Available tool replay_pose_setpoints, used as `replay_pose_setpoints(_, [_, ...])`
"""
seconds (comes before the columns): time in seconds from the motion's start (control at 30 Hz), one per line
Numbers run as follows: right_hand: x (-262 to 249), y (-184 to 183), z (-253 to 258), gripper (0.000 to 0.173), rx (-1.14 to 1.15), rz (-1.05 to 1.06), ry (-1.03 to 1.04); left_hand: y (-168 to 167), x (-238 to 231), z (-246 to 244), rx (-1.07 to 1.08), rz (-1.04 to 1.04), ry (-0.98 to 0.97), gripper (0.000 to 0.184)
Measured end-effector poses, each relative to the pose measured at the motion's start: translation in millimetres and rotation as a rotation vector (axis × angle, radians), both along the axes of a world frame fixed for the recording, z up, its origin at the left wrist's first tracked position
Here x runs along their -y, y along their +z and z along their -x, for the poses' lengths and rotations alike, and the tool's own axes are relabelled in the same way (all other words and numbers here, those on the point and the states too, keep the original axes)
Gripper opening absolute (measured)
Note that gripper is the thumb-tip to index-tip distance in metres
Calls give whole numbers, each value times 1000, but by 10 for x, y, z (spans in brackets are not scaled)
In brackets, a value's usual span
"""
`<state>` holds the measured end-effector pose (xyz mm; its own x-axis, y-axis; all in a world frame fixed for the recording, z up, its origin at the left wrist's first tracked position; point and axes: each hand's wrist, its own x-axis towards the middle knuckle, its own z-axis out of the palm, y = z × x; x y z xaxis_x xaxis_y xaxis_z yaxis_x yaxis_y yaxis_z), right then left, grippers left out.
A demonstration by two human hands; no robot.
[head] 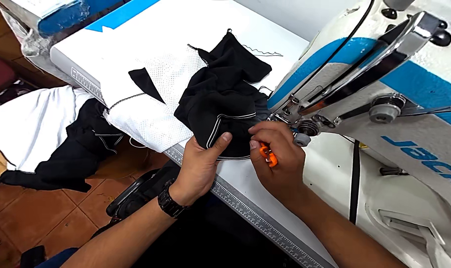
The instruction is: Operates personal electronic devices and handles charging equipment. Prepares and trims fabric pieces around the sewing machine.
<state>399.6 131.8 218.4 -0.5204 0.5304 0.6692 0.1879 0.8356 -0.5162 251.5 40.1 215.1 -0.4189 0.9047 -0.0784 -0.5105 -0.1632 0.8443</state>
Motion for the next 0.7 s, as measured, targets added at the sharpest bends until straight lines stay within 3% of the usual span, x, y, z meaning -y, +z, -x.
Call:
replay_pose_setpoints(0.2, [41, -33, -65, 38, 77, -111, -97, 1, -5, 18, 28, 17, -1, 25])
replay_pose_setpoints(0.37, [55, -10, -26, 11, 81, -139, -147, -14, -2, 18, 12, 0, -4, 25])
replay_pose_setpoints(0.53, [50, 17, -27, 14, 87, -89, -92, 8, 13, 16, -52, 52, 19, 22])
replay_pose_setpoints(0.7, [-5, -6, -19, 10, 67, -8, 153, 37, 29, 0, -259, 190, 39, 19])
